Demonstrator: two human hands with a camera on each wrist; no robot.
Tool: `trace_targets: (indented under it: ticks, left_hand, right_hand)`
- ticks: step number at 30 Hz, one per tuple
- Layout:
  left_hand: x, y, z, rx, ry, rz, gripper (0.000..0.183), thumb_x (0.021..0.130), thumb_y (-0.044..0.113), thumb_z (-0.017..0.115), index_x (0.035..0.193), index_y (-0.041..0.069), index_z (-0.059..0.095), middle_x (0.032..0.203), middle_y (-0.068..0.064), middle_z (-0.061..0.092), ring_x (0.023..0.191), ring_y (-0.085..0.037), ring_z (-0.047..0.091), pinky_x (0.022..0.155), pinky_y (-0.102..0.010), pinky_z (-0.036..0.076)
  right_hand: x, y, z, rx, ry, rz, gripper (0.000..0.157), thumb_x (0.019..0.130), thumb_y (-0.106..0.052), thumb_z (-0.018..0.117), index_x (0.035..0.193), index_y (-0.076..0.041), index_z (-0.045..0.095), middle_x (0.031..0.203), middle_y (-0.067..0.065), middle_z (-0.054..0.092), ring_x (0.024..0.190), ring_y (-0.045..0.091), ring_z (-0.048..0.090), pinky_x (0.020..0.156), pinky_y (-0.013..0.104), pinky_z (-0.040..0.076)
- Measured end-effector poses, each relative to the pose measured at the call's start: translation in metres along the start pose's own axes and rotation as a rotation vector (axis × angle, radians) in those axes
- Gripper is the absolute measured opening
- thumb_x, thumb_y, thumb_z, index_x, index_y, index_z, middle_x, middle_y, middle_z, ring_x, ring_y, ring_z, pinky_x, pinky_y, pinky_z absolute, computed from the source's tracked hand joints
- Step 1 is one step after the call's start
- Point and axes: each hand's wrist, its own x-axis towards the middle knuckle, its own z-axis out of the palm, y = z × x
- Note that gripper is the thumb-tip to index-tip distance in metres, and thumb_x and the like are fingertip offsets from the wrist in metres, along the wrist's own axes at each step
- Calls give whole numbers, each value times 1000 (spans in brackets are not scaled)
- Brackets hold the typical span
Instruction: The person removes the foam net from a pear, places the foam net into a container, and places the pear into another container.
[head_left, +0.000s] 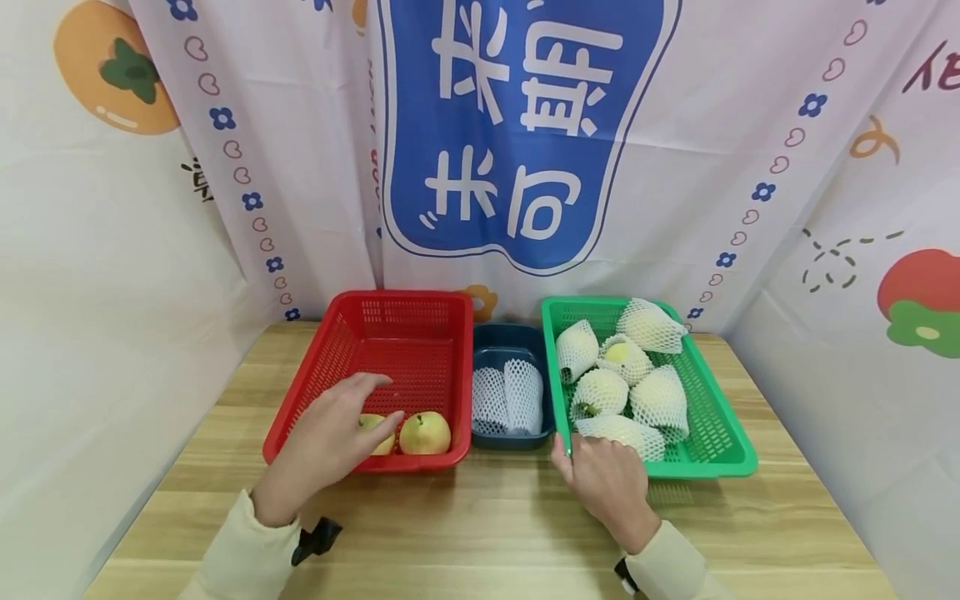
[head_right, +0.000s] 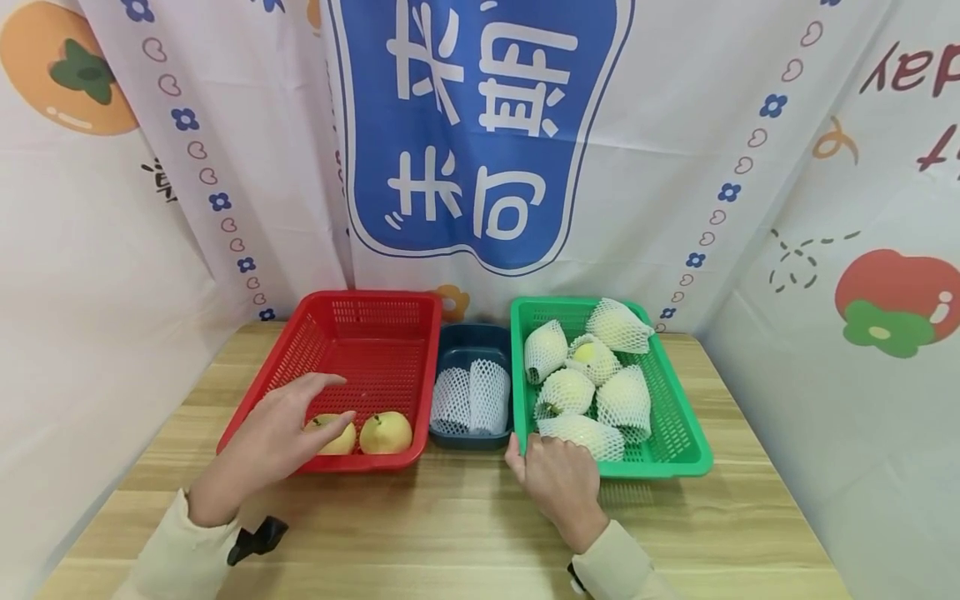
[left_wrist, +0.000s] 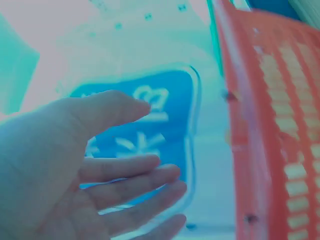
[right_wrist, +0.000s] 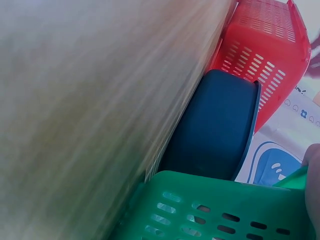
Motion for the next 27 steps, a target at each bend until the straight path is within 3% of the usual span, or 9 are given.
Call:
trace_targets:
  ticks: [3, 5, 10, 15, 18, 22, 24, 27]
  left_hand:
    - [-4, 18, 2, -5, 29, 62, 46, 91, 29, 83, 129, 7, 69, 127, -11, 74, 115, -30, 73, 94, -49, 62]
    - [-6, 27, 8, -20, 2, 95, 43, 91, 29, 84, 127, 10, 70, 125, -8, 75, 112, -27, 73, 93, -46, 63]
    - [-9, 38, 40, -29, -114, 116, 36, 91, 35, 83, 121, 17, 72, 115, 0, 75, 101, -15, 69, 90, -35, 63]
    - [-6, 35, 74, 68, -145, 124, 26, 95, 40, 78, 107, 18, 71, 90, 6, 65, 80, -7, 56, 70, -25, 54]
    - [-5, 32, 93, 212, -60, 179, 28, 99, 43, 71, 104, 16, 71, 88, 3, 68, 76, -10, 59, 63, -28, 54]
    - [-7, 29, 114, 408, 135, 274, 29, 100, 44, 62, 101, 16, 70, 85, 1, 71, 75, -16, 65, 59, -32, 57]
    - [-8, 28, 121, 451, 200, 297, 29, 100, 44, 60, 98, 17, 68, 82, 1, 70, 73, -17, 63, 58, -32, 56]
    - [-8, 28, 125, 458, 230, 299, 28, 101, 44, 59, 96, 17, 67, 81, 2, 68, 72, -17, 62, 58, -31, 55]
  right_hand:
    - [-1, 0, 1, -4, 9, -5, 52, 103, -39, 44, 57, -22, 29, 46, -6, 26, 37, 12, 24, 34, 27, 16]
    - [-1, 1, 1, -7, 16, -6, 52, 104, -39, 42, 57, -21, 28, 46, -6, 25, 37, 12, 24, 34, 28, 16]
    - [0, 0, 1, -4, 29, -4, 53, 105, -40, 39, 57, -21, 27, 46, -6, 23, 38, 12, 22, 35, 27, 14]
    - [1, 0, 1, -9, 21, -1, 52, 104, -39, 42, 57, -22, 27, 47, -7, 22, 39, 10, 20, 36, 25, 12]
    - [1, 0, 1, -11, 21, 5, 51, 103, -39, 41, 57, -22, 27, 47, -7, 21, 39, 10, 20, 36, 25, 10]
    - [1, 0, 1, -16, 22, 8, 52, 105, -40, 37, 57, -22, 27, 48, -7, 20, 40, 10, 19, 37, 25, 9]
    - [1, 0, 2, -18, 17, 6, 52, 105, -40, 36, 58, -22, 27, 48, -8, 20, 40, 10, 18, 37, 25, 9]
    - [1, 1, 1, -17, -1, 6, 52, 104, -40, 39, 58, -22, 27, 49, -8, 19, 41, 10, 18, 38, 24, 8]
